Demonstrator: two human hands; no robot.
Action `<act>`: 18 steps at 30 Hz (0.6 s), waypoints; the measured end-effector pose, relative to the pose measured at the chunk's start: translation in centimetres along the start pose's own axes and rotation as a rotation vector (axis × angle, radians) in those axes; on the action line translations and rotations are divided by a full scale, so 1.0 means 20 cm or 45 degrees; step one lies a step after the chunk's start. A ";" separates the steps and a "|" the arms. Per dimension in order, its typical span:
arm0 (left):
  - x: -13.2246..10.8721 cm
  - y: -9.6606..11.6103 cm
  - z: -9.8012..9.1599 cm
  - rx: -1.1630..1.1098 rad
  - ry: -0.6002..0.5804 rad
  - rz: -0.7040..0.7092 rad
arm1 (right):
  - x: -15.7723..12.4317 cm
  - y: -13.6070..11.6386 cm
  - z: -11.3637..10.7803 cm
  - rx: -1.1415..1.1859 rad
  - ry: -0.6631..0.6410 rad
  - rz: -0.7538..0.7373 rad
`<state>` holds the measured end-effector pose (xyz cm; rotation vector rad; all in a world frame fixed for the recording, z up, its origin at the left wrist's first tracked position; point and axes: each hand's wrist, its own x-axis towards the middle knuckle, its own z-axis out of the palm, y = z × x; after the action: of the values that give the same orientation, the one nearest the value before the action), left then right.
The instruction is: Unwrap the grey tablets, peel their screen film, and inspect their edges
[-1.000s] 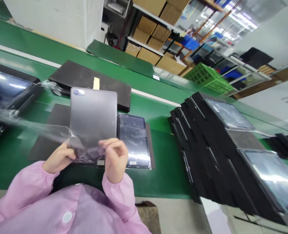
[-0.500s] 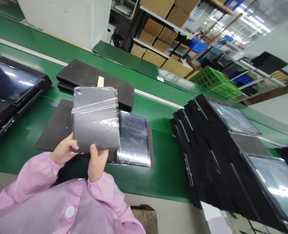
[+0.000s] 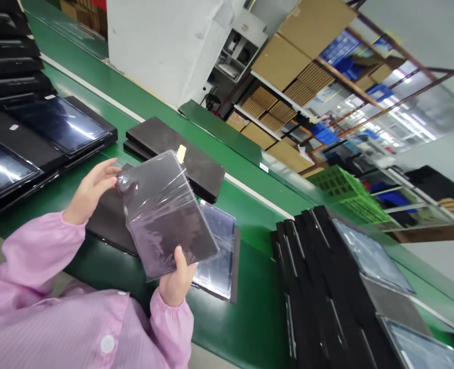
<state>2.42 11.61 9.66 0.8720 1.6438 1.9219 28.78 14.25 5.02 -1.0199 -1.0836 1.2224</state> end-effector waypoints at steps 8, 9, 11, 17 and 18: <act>0.02 0.11 0.06 0.730 -0.019 0.281 | -0.04 -0.02 0.02 -0.036 0.131 0.081; 0.01 0.11 0.07 0.749 0.010 0.268 | -0.05 -0.02 0.02 -0.033 0.142 0.092; -0.02 0.08 0.08 0.764 0.049 0.239 | -0.06 -0.03 0.03 -0.014 0.185 0.104; -0.07 0.01 0.08 0.621 0.029 0.051 | -0.05 -0.07 0.05 0.052 0.249 0.116; -0.07 0.00 0.08 0.593 0.036 0.051 | -0.05 -0.08 0.06 0.067 0.264 0.126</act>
<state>4.51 11.77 9.59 1.0578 2.1507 1.6015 27.89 13.23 6.77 -1.1438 -0.8442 1.1886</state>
